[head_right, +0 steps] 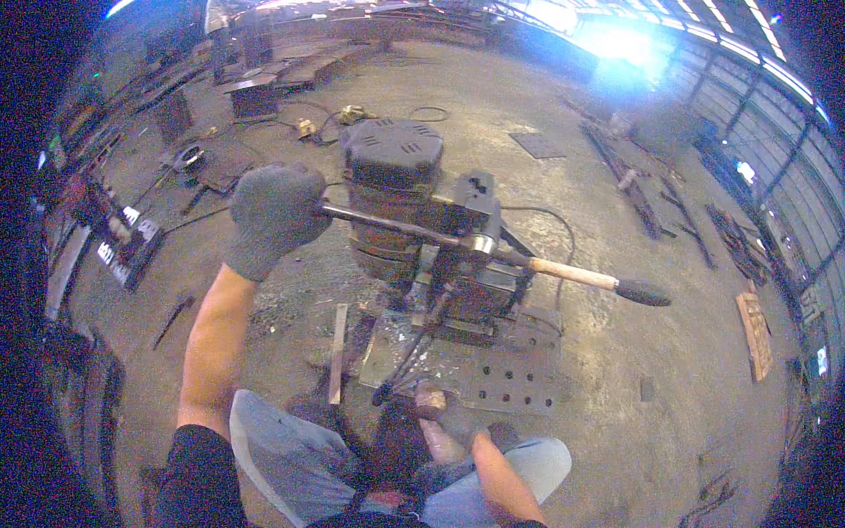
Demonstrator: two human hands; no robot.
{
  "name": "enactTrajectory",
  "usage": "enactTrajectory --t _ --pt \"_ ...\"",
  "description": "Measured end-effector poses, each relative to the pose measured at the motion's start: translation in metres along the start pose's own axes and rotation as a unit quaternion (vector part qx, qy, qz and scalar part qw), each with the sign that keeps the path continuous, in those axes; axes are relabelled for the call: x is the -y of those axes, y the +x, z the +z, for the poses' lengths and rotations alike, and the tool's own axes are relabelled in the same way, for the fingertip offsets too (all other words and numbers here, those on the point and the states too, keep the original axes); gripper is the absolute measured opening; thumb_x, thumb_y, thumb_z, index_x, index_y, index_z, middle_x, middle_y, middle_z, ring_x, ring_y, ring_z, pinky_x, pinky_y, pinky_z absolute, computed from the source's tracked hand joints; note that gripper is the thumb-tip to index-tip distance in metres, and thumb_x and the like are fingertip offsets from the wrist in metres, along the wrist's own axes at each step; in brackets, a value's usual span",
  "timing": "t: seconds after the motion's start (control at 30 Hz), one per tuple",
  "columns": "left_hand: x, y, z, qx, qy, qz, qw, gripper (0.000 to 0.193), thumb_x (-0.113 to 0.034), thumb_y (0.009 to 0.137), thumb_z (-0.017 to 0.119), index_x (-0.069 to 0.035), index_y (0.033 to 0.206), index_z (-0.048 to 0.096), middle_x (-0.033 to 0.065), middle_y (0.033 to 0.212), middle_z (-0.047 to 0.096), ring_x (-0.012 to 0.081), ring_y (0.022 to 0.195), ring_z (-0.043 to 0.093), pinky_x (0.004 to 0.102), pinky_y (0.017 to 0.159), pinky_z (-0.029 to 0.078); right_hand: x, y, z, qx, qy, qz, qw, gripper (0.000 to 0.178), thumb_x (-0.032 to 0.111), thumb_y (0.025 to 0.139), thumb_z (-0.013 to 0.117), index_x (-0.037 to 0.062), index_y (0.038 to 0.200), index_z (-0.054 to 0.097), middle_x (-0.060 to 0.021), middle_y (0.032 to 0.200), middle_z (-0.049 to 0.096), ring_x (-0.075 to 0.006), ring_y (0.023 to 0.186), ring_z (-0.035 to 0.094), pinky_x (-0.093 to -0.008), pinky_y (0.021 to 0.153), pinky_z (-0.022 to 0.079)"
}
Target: The person operates a drill press to create holes in a metal plate. They adjust the plate's position, apply liquid from a bottle, and continue drilling multiple holes.
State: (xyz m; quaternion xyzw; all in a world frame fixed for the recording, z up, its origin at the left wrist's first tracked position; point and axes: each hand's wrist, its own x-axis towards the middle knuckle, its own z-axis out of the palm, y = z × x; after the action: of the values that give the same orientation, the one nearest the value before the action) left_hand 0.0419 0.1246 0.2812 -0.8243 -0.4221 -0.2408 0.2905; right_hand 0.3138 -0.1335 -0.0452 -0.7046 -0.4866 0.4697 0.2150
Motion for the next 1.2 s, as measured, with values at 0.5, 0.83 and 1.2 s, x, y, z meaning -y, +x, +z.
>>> enactTrajectory --t 0.5,0.83,1.2 --pt "-0.004 0.003 -0.011 0.043 -0.020 0.002 0.999 0.020 -0.028 0.075 0.073 -0.007 0.076 0.071 0.0155 0.078 0.070 0.0327 0.072 0.071 0.0465 0.059 0.056 0.022 -0.005 -0.008 0.036 0.013 -0.022 0.999 0.083 0.056 0.082 0.075 -0.0024 0.136 0.052 -0.0227 0.129 0.063 -0.0339 0.120 0.060 -0.0411 0.101 0.047" --pt "-0.006 0.004 -0.012 0.059 -0.017 -0.001 0.998 0.021 -0.027 0.073 0.072 -0.007 0.076 0.069 0.0158 0.074 0.069 0.0330 0.070 0.071 0.0458 0.058 0.055 0.020 -0.006 -0.008 0.027 -0.036 -0.016 0.999 0.069 0.053 0.088 0.069 0.0006 0.131 0.058 -0.0197 0.127 0.067 -0.0352 0.118 0.063 -0.0414 0.102 0.048" --pt "0.000 0.000 0.001 0.006 -0.008 -0.003 1.000 0.021 -0.036 0.072 0.070 -0.015 0.069 0.068 0.0119 0.068 0.064 0.0312 0.063 0.068 0.0463 0.056 0.052 0.023 -0.004 -0.005 0.018 -0.013 -0.014 1.000 0.071 0.050 0.085 0.073 -0.0001 0.133 0.056 -0.0219 0.123 0.066 -0.0342 0.110 0.064 -0.0416 0.097 0.050"
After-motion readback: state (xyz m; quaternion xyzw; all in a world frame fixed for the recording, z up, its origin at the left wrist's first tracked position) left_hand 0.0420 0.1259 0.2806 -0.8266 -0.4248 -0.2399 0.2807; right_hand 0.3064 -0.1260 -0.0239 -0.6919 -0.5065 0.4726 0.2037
